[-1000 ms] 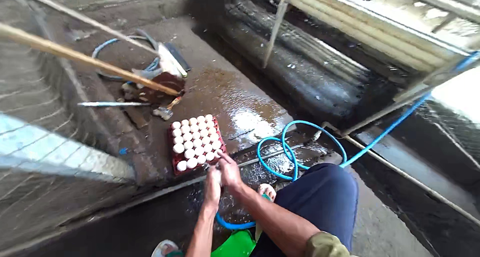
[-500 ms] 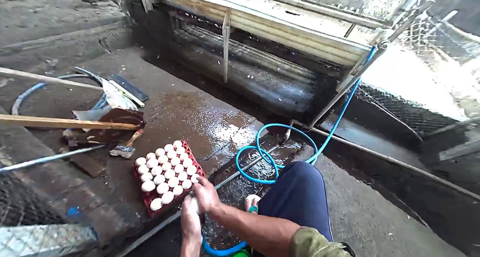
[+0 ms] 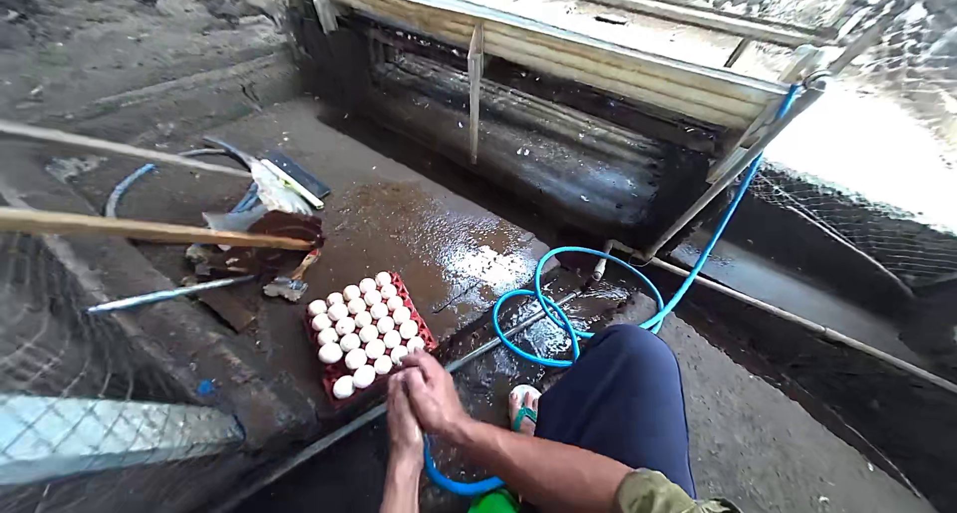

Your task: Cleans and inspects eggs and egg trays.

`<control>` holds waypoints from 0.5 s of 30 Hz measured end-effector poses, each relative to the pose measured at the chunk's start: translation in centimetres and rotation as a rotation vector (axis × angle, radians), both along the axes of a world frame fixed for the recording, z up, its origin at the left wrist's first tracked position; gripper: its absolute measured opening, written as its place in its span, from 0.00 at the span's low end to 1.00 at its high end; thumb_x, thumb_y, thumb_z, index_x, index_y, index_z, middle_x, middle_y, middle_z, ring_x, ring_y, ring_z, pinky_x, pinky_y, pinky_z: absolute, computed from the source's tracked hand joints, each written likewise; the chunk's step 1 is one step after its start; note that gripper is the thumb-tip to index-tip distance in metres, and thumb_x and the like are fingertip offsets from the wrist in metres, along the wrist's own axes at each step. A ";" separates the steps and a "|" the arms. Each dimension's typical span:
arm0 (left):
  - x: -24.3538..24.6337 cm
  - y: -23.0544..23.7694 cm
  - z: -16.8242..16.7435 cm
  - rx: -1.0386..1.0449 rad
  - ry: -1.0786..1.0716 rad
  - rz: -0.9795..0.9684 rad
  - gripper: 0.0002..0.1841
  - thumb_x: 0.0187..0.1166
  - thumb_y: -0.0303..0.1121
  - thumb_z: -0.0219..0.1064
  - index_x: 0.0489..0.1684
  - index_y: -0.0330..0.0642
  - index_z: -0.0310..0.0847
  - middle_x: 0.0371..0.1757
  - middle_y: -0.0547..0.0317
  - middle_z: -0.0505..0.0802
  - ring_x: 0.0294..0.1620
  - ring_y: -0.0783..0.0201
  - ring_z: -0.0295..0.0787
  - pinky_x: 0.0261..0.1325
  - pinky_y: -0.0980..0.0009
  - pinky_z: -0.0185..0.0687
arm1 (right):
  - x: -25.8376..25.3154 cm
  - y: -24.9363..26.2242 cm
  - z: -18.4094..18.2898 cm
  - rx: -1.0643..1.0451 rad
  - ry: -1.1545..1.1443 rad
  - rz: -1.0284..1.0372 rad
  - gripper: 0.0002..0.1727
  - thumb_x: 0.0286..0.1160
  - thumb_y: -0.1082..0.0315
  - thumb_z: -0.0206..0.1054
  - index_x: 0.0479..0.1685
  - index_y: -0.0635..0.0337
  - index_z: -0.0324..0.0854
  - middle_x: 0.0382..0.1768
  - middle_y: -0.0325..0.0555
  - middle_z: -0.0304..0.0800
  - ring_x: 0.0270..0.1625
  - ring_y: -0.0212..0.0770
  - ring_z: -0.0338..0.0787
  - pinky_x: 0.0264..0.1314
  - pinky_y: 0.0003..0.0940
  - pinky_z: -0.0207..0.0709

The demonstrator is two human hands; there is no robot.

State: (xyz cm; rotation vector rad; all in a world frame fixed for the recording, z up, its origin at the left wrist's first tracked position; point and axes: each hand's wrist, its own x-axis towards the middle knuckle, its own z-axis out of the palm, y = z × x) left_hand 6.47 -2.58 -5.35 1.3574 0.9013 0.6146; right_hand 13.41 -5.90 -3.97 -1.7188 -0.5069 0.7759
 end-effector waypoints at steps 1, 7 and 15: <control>0.1 0.0 0.2 -0.007 0.043 -0.014 0.26 0.94 0.38 0.37 0.72 0.25 0.72 0.66 0.39 0.85 0.67 0.57 0.81 0.74 0.58 0.75 | 0.7 0.3 -0.1 -0.033 0.036 -0.017 0.24 0.89 0.64 0.50 0.75 0.65 0.79 0.73 0.62 0.82 0.78 0.54 0.80 0.82 0.55 0.70; 0.0 0.2 0.1 -0.041 0.099 0.009 0.23 0.94 0.31 0.39 0.69 0.21 0.73 0.65 0.34 0.84 0.66 0.55 0.80 0.74 0.61 0.73 | -1.1 -0.2 0.1 -0.011 0.061 -0.021 0.24 0.87 0.67 0.48 0.75 0.66 0.79 0.77 0.63 0.77 0.82 0.53 0.75 0.85 0.50 0.66; 0.0 0.0 0.5 -0.117 0.119 -0.035 0.25 0.95 0.35 0.36 0.67 0.25 0.75 0.61 0.39 0.85 0.61 0.59 0.81 0.69 0.61 0.75 | -0.7 -0.4 0.0 -0.027 0.068 -0.066 0.24 0.87 0.65 0.48 0.74 0.65 0.80 0.74 0.61 0.81 0.78 0.52 0.79 0.81 0.52 0.70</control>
